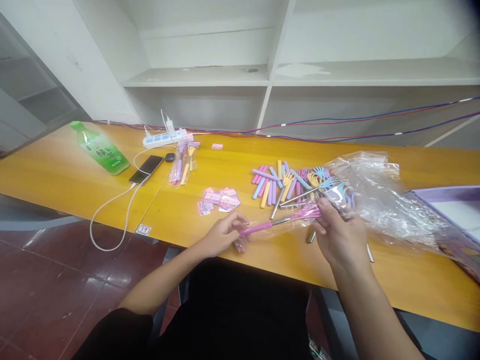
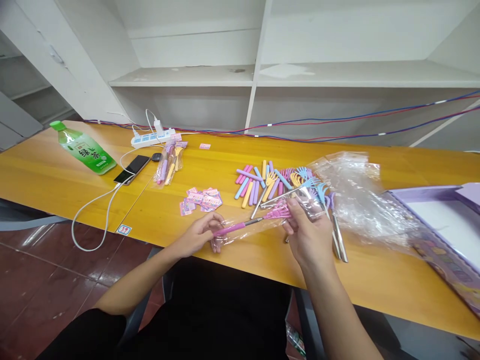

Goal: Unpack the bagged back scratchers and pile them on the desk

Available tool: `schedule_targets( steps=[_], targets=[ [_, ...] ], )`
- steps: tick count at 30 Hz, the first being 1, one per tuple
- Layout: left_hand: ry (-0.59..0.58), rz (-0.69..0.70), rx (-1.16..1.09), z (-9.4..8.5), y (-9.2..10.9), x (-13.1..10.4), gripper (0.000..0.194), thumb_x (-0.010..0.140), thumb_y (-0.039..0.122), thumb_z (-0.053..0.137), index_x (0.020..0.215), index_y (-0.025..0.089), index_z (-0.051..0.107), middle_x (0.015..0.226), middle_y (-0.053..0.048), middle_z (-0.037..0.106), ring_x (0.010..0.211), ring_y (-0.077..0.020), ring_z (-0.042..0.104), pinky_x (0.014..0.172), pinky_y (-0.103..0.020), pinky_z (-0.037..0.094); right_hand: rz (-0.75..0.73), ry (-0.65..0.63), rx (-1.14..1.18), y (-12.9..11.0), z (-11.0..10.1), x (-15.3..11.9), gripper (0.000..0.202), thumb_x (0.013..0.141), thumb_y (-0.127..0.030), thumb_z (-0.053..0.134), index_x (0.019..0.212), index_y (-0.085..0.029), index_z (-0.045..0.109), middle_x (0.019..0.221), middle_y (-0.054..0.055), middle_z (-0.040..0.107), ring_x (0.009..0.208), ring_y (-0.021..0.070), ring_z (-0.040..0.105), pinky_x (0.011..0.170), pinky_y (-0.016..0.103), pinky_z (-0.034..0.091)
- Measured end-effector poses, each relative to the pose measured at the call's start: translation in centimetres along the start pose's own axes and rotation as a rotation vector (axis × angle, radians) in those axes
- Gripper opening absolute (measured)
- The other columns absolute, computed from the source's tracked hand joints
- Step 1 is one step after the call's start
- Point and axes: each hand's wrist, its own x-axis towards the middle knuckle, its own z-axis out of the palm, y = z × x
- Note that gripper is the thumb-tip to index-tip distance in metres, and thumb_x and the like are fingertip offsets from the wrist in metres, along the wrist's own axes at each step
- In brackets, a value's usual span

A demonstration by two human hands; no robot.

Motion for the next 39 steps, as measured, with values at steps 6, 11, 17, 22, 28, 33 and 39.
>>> schedule_targets(
  steps=[6,11,17,22,28,33,39],
  targets=[
    [0.109,0.225,0.138,0.2,-0.8,-0.2,0.034,0.105,0.036,0.062,0.135,0.021,0.057,0.087,-0.002,0.07,0.066,-0.0138,0.072,0.066,-0.026,0.061,-0.039,0.022,0.073,-0.7,-1.0,0.3,0.048,0.059,-0.029,0.105,0.088,-0.017,0.068,0.073,-0.006,0.055,0.053,0.0019,0.037,0.04,0.012,0.036],
    [0.067,0.168,0.24,0.3,-0.3,-0.3,0.033,0.108,0.043,0.06,0.13,0.02,0.065,0.107,-0.007,0.075,0.07,-0.013,0.075,0.073,-0.027,0.061,-0.065,0.052,0.091,-1.2,-1.4,0.2,0.046,0.06,-0.024,0.104,0.09,-0.013,0.07,0.075,-0.004,0.058,0.053,0.0013,0.04,0.039,0.011,0.035],
    [0.011,0.094,0.277,0.3,-0.4,-0.3,0.033,0.108,0.048,0.059,0.12,0.018,0.066,0.083,-0.003,0.073,0.074,-0.0171,0.076,0.074,-0.028,0.061,-0.082,0.06,0.073,-1.7,-1.3,-0.2,0.048,0.058,-0.026,0.105,0.09,-0.013,0.072,0.079,-0.004,0.059,0.056,0.0013,0.042,0.038,0.01,0.035],
    [0.018,0.082,0.272,0.5,0.0,-0.3,0.033,0.108,0.05,0.059,0.107,0.018,0.063,0.087,-0.004,0.074,0.077,-0.018,0.078,0.075,-0.03,0.061,-0.106,0.066,0.081,-1.8,-1.4,-0.3,0.049,0.057,-0.025,0.105,0.089,-0.013,0.07,0.082,-0.003,0.06,0.057,0.0014,0.043,0.038,0.009,0.036],
    [-0.08,0.156,0.101,0.4,0.6,-0.5,0.035,0.108,0.053,0.057,0.103,0.018,0.057,0.103,-0.011,0.075,0.089,-0.0209,0.079,0.089,-0.038,0.061,-0.136,0.16,0.135,-2.4,-1.7,0.4,0.056,0.048,-0.023,0.107,0.084,-0.012,0.066,0.078,-0.005,0.057,0.058,0.0009,0.042,0.036,0.007,0.035],
    [-0.018,0.196,0.014,0.3,0.3,-0.5,0.04,0.101,0.049,0.071,0.086,0.02,0.048,0.095,-0.008,0.073,0.082,-0.0205,0.077,0.078,-0.035,0.061,-0.083,0.165,0.177,-3.0,-1.6,0.1,0.057,0.044,-0.019,0.107,0.082,-0.011,0.065,0.076,-0.007,0.055,0.056,-0.0005,0.04,0.035,0.005,0.034],
    [0.003,0.234,-0.11,0.7,-0.4,-0.1,0.032,0.099,0.038,0.076,0.111,0.021,0.051,0.083,-0.002,0.073,0.076,-0.0184,0.077,0.072,-0.033,0.063,-0.096,0.115,0.176,-3.9,-1.3,-0.3,0.055,0.048,-0.018,0.104,0.079,-0.013,0.06,0.074,-0.009,0.049,0.054,-0.0012,0.034,0.037,0.004,0.036]
  ],
)
